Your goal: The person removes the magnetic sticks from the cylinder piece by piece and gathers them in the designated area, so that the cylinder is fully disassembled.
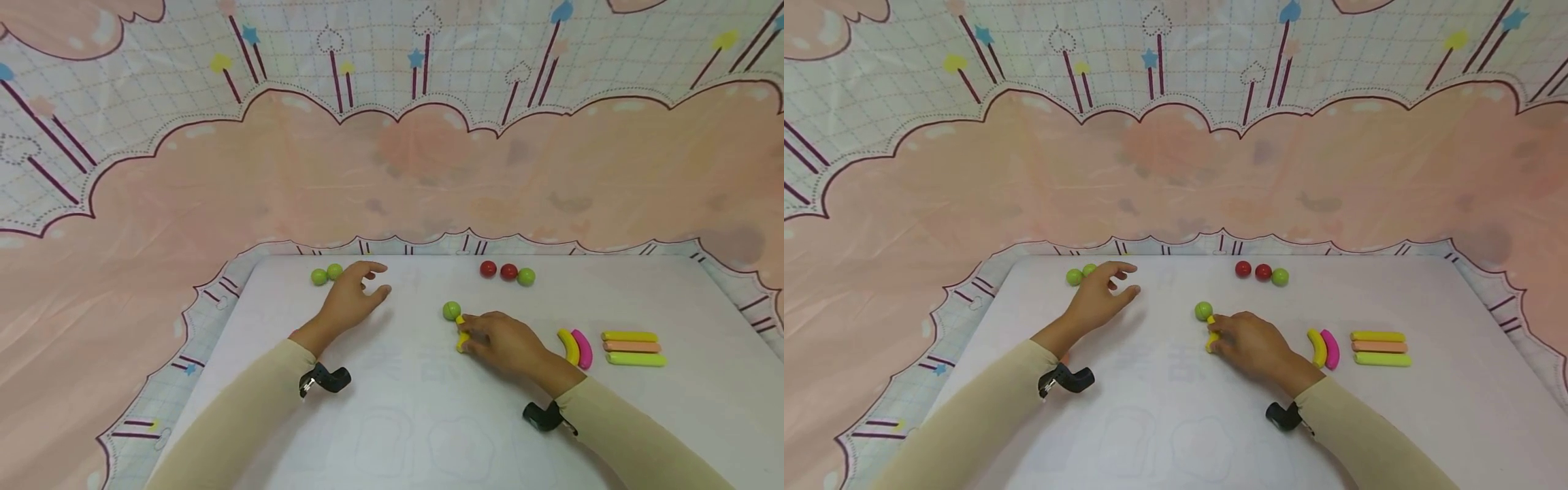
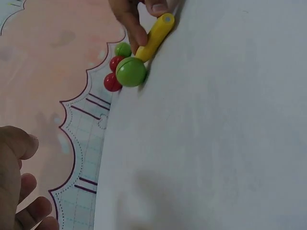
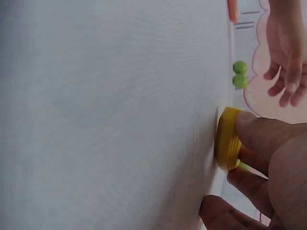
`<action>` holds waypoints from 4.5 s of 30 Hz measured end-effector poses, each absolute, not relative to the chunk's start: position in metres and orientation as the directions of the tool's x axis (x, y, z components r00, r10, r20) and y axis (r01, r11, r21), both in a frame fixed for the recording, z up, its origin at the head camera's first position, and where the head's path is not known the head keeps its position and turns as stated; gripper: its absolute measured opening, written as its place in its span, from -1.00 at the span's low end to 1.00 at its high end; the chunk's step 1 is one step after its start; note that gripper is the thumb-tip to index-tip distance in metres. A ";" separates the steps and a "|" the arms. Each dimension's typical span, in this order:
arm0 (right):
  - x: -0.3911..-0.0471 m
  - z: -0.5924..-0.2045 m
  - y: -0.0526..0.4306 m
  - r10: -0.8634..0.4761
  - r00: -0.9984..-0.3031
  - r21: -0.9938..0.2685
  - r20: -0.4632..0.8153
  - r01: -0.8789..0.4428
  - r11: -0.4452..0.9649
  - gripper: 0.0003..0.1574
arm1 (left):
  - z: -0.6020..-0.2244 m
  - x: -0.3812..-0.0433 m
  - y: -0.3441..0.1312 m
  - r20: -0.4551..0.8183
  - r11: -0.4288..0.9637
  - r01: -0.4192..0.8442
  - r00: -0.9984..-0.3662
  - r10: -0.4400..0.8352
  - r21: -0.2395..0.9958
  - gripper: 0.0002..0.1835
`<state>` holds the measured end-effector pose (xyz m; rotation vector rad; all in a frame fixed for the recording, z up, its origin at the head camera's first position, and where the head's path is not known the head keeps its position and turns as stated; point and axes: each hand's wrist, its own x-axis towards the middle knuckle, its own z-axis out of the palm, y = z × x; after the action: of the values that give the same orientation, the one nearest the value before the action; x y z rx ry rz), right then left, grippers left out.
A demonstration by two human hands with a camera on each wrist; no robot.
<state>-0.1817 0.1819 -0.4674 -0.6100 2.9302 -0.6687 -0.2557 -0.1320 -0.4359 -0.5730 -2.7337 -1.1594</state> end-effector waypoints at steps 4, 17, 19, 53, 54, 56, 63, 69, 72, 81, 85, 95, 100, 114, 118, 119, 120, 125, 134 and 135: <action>-0.181 -0.466 0.182 -0.398 -0.917 -0.431 0.015 -0.365 0.825 -0.51 | -0.443 -0.254 -0.118 0.213 0.636 0.404 -0.909 0.358 0.658 -0.55; -0.180 -0.463 0.181 -0.401 -0.916 -0.429 0.003 -0.364 0.827 -0.51 | -0.467 -0.245 -0.074 0.121 0.615 0.450 -0.857 0.500 0.647 -0.53; -0.180 -0.463 0.181 -0.402 -0.916 -0.428 0.004 -0.364 0.827 -0.51 | -0.470 -0.244 -0.069 0.118 0.612 0.455 -0.852 0.510 0.647 -0.53; -0.183 -0.467 0.180 -0.444 -0.893 -0.420 0.081 -0.434 0.797 -0.57 | -0.478 -0.244 -0.032 0.118 0.689 0.480 -0.856 0.504 0.542 -0.65; -0.183 -0.467 0.180 -0.444 -0.893 -0.420 0.080 -0.434 0.797 -0.57 | -0.479 -0.244 -0.033 0.119 0.687 0.479 -0.856 0.503 0.546 -0.65; -0.183 -0.467 0.180 -0.444 -0.892 -0.418 0.078 -0.434 0.798 -0.57 | -0.478 -0.244 -0.034 0.121 0.678 0.478 -0.855 0.504 0.559 -0.65; -0.182 -0.468 0.180 -0.445 -0.893 -0.415 0.070 -0.431 0.801 -0.57 | -0.478 -0.246 -0.037 0.141 0.672 0.459 -0.870 0.472 0.581 -0.64; -0.183 -0.468 0.180 -0.438 -0.897 -0.409 0.058 -0.422 0.809 -0.55 | -0.473 -0.250 -0.045 0.136 0.675 0.417 -0.893 0.429 0.608 -0.62; -0.183 -0.467 0.180 -0.432 -0.901 -0.413 0.048 -0.411 0.813 -0.55 | -0.472 -0.254 -0.049 0.149 0.677 0.410 -0.900 0.410 0.611 -0.62; -0.184 -0.467 0.181 -0.427 -0.904 -0.420 0.034 -0.400 0.815 -0.54 | -0.463 -0.267 -0.068 0.171 0.676 0.382 -0.918 0.359 0.630 -0.60; -0.183 -0.467 0.181 -0.422 -0.906 -0.418 0.039 -0.398 0.817 -0.54 | -0.456 -0.272 -0.079 0.192 0.677 0.376 -0.923 0.334 0.633 -0.59; -0.181 -0.466 0.180 -0.416 -0.908 -0.423 0.052 -0.398 0.814 -0.55 | -0.439 -0.284 -0.112 0.229 0.692 0.362 -0.932 0.281 0.625 -0.58; -0.182 -0.468 0.180 -0.414 -0.909 -0.423 0.049 -0.395 0.816 -0.55 | -0.431 -0.287 -0.129 0.234 0.704 0.338 -0.941 0.244 0.624 -0.57; -0.182 -0.468 0.180 -0.412 -0.911 -0.416 0.036 -0.388 0.822 -0.53 | -0.424 -0.286 -0.186 0.261 0.675 0.265 -0.959 0.110 0.688 -0.56; -0.182 -0.468 0.180 -0.405 -0.914 -0.419 0.031 -0.380 0.825 -0.52 | -0.424 -0.286 -0.201 0.268 0.681 0.250 -0.960 0.081 0.689 -0.57; -0.182 -0.469 0.180 -0.404 -0.914 -0.418 0.030 -0.379 0.825 -0.52 | -0.424 -0.286 -0.205 0.266 0.685 0.242 -0.961 0.073 0.687 -0.58; -0.183 -0.469 0.180 -0.404 -0.914 -0.417 0.030 -0.379 0.826 -0.52 | -0.424 -0.286 -0.209 0.264 0.688 0.236 -0.962 0.066 0.687 -0.58; -0.182 -0.469 0.179 -0.406 -0.913 -0.413 0.034 -0.383 0.826 -0.52 | -0.424 -0.287 -0.224 0.254 0.696 0.194 -0.967 0.017 0.691 -0.57; -0.182 -0.467 0.179 -0.406 -0.914 -0.408 0.029 -0.381 0.830 -0.52 | -0.434 -0.293 -0.246 0.228 0.686 0.132 -0.972 -0.051 0.716 -0.55; -0.182 -0.467 0.179 -0.406 -0.913 -0.407 0.031 -0.382 0.829 -0.52 | -0.436 -0.294 -0.248 0.221 0.685 0.120 -0.973 -0.060 0.718 -0.54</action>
<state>-0.1818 0.1792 -0.4671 -0.6358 2.9500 -0.6385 -0.2939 -0.2480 -0.4358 -0.0485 -2.6710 -1.1620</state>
